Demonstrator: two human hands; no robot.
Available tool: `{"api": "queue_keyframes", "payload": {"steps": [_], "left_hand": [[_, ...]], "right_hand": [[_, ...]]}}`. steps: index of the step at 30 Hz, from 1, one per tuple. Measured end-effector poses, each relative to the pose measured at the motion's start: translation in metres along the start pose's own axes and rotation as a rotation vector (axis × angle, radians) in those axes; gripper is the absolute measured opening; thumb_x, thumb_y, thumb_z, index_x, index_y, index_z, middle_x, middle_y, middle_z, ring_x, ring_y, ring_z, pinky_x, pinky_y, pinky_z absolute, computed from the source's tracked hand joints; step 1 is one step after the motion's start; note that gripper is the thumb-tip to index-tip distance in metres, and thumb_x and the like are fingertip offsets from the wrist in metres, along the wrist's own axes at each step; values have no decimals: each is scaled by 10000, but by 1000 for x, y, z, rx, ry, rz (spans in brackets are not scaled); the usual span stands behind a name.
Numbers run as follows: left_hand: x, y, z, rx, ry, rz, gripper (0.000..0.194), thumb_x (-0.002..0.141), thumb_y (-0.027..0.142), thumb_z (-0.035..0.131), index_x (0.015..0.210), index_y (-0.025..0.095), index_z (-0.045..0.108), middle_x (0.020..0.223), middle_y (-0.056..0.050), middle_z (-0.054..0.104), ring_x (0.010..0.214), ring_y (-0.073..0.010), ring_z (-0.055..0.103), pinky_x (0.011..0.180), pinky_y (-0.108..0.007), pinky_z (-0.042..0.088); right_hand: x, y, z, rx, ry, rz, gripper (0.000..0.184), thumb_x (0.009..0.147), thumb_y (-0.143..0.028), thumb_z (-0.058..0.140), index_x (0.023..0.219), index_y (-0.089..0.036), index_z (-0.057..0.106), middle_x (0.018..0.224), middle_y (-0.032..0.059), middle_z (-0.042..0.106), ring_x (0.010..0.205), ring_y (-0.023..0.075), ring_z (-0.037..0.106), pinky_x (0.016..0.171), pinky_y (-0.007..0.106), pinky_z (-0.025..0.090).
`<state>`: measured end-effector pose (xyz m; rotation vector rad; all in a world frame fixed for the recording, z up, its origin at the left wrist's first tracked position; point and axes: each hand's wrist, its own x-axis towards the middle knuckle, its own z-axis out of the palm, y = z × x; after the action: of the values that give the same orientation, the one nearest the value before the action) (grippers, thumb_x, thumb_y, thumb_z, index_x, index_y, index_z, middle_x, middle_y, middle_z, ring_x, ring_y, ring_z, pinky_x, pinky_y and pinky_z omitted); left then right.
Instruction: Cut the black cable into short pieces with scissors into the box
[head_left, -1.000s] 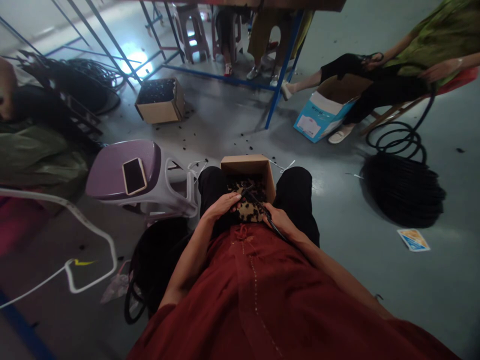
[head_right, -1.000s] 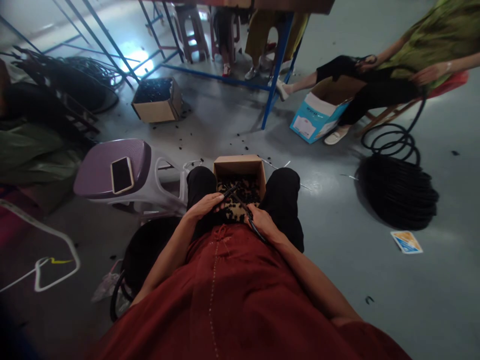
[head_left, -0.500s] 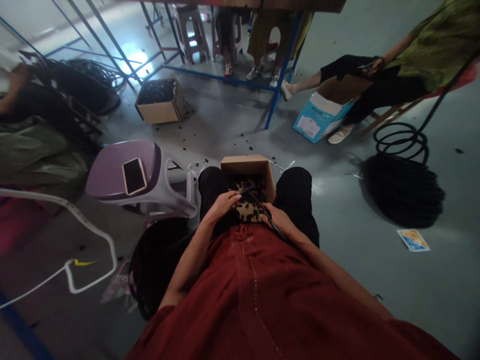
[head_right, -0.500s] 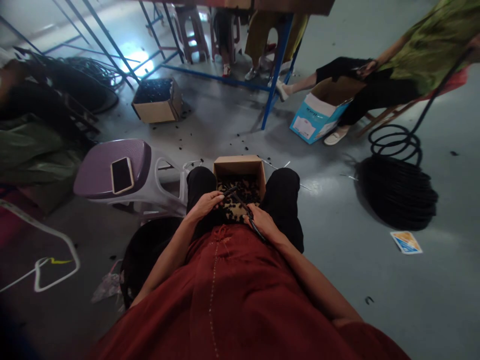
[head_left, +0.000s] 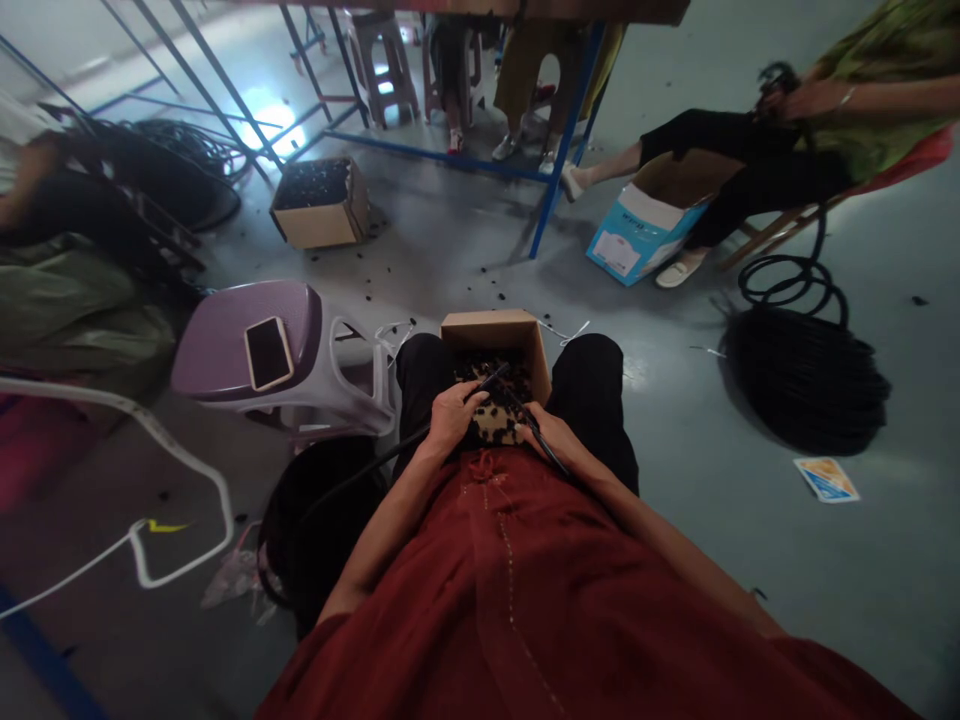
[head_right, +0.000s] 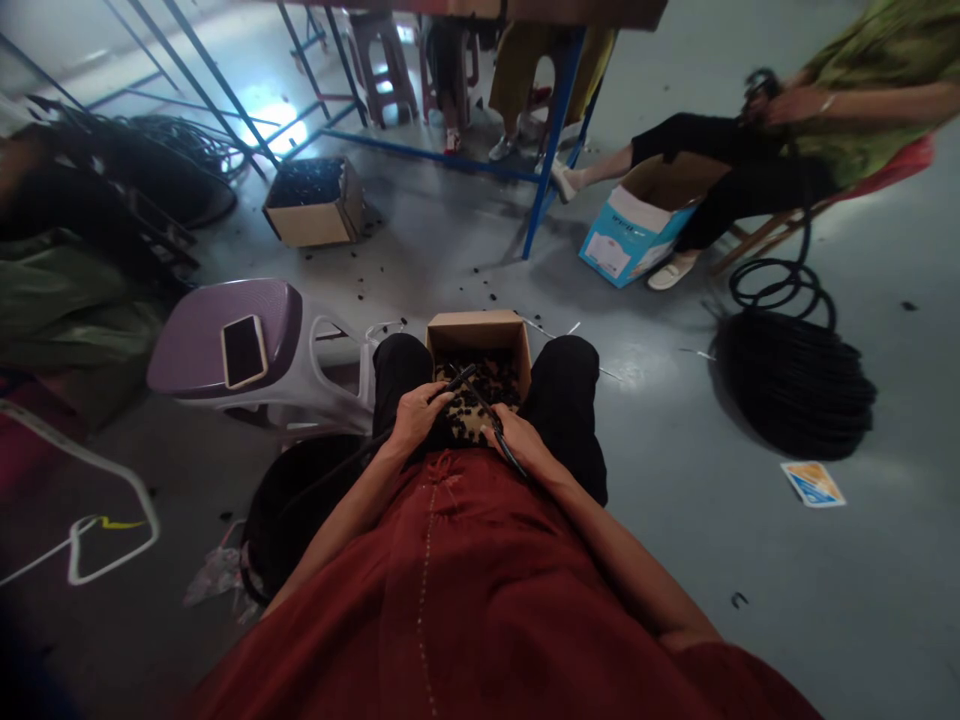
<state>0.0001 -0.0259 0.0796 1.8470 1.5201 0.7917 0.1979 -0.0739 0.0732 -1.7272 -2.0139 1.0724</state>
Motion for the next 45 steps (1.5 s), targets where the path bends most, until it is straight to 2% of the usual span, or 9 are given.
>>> {"api": "queue_keyframes", "payload": {"steps": [5,8,11,13,18,24,32,38,45], "left_hand": [[1,-5,-2,-35,-52,-9,294,813,350,507,1001,166,637,1015,-60,650,939,-167,579,860,-272,412],[7,-7,-13,-193,-260,-88,339,824,405,455,956,145,628,854,-43,654,739,-140,578,682,-245,436],[13,-7,-26,-393,-489,-165,441,823,494,399,813,108,611,719,-29,610,561,-93,494,538,-213,388],[16,-7,-33,-512,-577,-193,460,804,521,420,790,95,596,723,-29,594,554,-79,475,532,-207,381],[19,-11,-36,-711,-687,-268,473,763,519,499,946,93,590,719,-17,567,549,-71,472,511,-203,373],[19,-15,-31,-797,-715,-285,470,767,492,513,993,86,582,711,-10,530,541,-52,444,475,-174,330],[19,-13,-28,-750,-659,-326,441,747,497,528,929,99,587,670,3,502,512,-43,400,451,-164,290],[18,-5,-23,-513,-527,-242,392,752,498,498,781,117,583,661,6,542,507,-55,402,468,-181,294],[13,-6,-11,-327,-361,-188,353,793,409,450,897,125,633,651,1,568,510,-79,426,495,-195,324]], "right_hand": [[-2,2,0,-11,-4,3,250,800,-269,445,1035,-194,484,877,60,623,763,163,576,678,235,392],[-4,1,0,-35,3,-18,264,796,-261,450,1050,-202,489,879,56,624,762,168,576,678,237,392],[-5,0,-1,-46,10,-45,277,795,-257,448,1063,-207,496,909,56,626,777,170,576,685,238,396],[-5,0,0,-57,17,-56,287,795,-259,442,1070,-202,499,914,58,628,781,170,579,685,235,398],[-5,2,2,-89,31,-65,283,780,-247,440,1048,-192,514,866,52,628,722,162,580,651,228,396],[-5,5,3,-91,42,-78,255,784,-242,427,1016,-189,518,827,45,624,695,155,577,634,225,392],[-4,6,4,-71,44,-85,269,796,-251,428,1046,-194,508,880,52,624,717,160,577,655,238,392],[-1,10,4,-23,0,-34,272,804,-275,455,1059,-189,495,925,60,609,812,164,563,710,246,396],[-2,9,2,6,-19,17,294,813,-307,473,1080,-185,474,964,77,597,838,169,561,723,253,398]]}}
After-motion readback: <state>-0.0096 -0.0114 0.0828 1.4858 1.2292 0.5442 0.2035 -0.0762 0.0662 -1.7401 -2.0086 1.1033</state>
